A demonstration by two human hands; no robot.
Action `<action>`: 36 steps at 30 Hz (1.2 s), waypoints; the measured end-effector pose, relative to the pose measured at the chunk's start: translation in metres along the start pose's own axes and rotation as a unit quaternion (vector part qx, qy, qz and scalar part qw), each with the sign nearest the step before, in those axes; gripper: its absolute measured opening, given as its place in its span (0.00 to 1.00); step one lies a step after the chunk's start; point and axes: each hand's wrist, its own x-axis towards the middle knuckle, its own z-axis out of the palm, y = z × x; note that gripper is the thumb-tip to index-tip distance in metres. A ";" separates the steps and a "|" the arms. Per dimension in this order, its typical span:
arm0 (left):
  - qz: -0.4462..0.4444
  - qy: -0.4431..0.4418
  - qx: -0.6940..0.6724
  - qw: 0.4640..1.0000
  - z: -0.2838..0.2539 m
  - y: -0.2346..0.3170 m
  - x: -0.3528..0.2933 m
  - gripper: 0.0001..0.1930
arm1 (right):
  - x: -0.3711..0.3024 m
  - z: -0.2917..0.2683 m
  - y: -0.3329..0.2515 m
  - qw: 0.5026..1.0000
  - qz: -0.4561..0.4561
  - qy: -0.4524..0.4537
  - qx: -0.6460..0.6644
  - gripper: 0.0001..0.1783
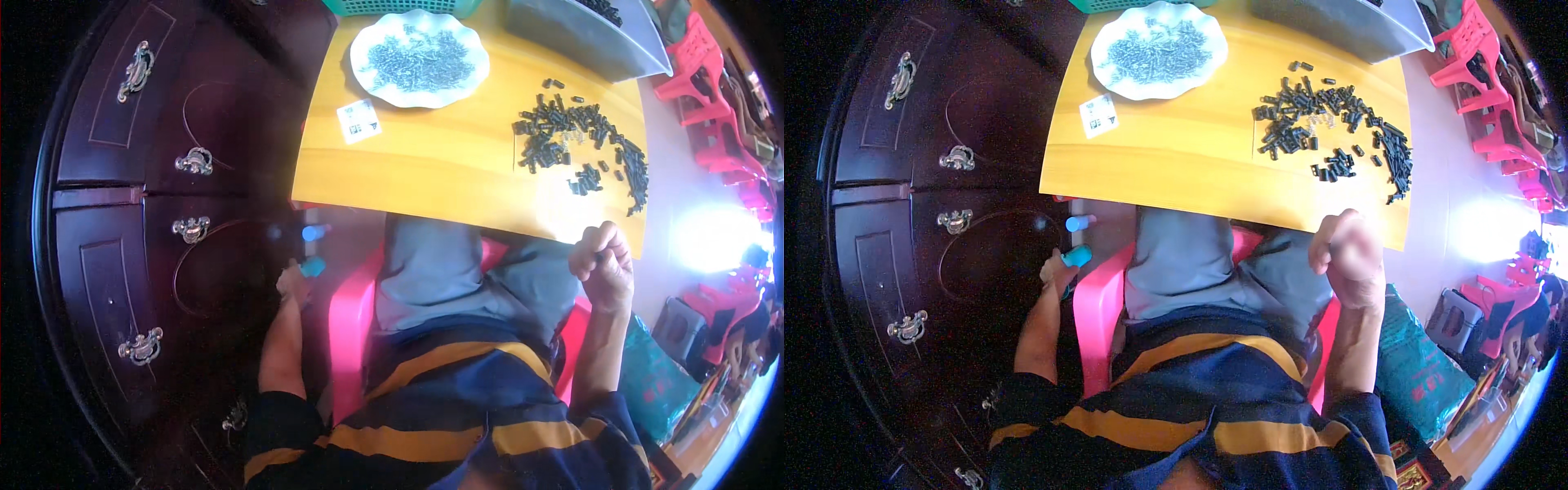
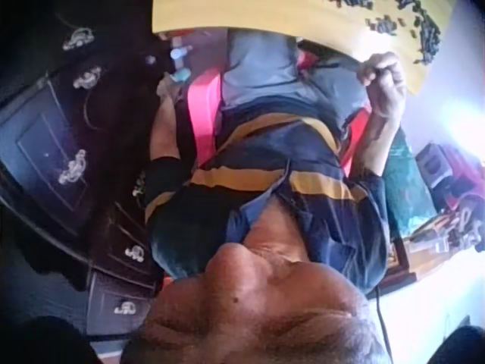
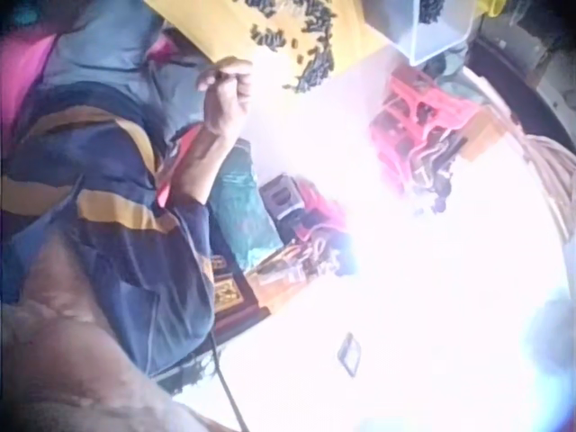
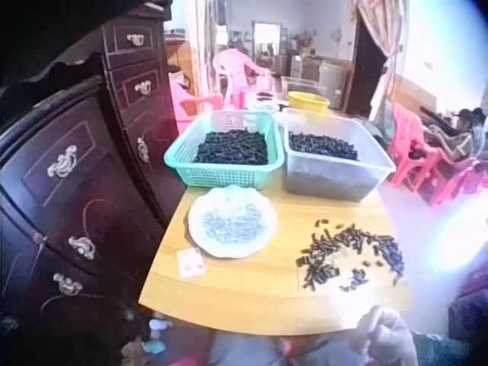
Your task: The person assembles small components by picking up metal pins and black plastic tubes from the table and inserting the pins into the tubes by hand.
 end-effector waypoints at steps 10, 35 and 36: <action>0.030 -0.001 -0.017 0.999 0.016 -0.025 0.019 0.36 | -0.002 -0.010 0.003 1.000 0.010 0.004 0.029 0.13; 0.163 0.156 -0.120 0.967 -0.040 -0.042 0.003 0.18 | 0.011 -0.018 0.007 0.991 0.090 -0.025 0.097 0.09; 0.177 0.105 -0.229 0.951 -0.059 -0.043 0.002 0.09 | 0.012 -0.018 0.005 0.991 0.084 -0.027 0.101 0.09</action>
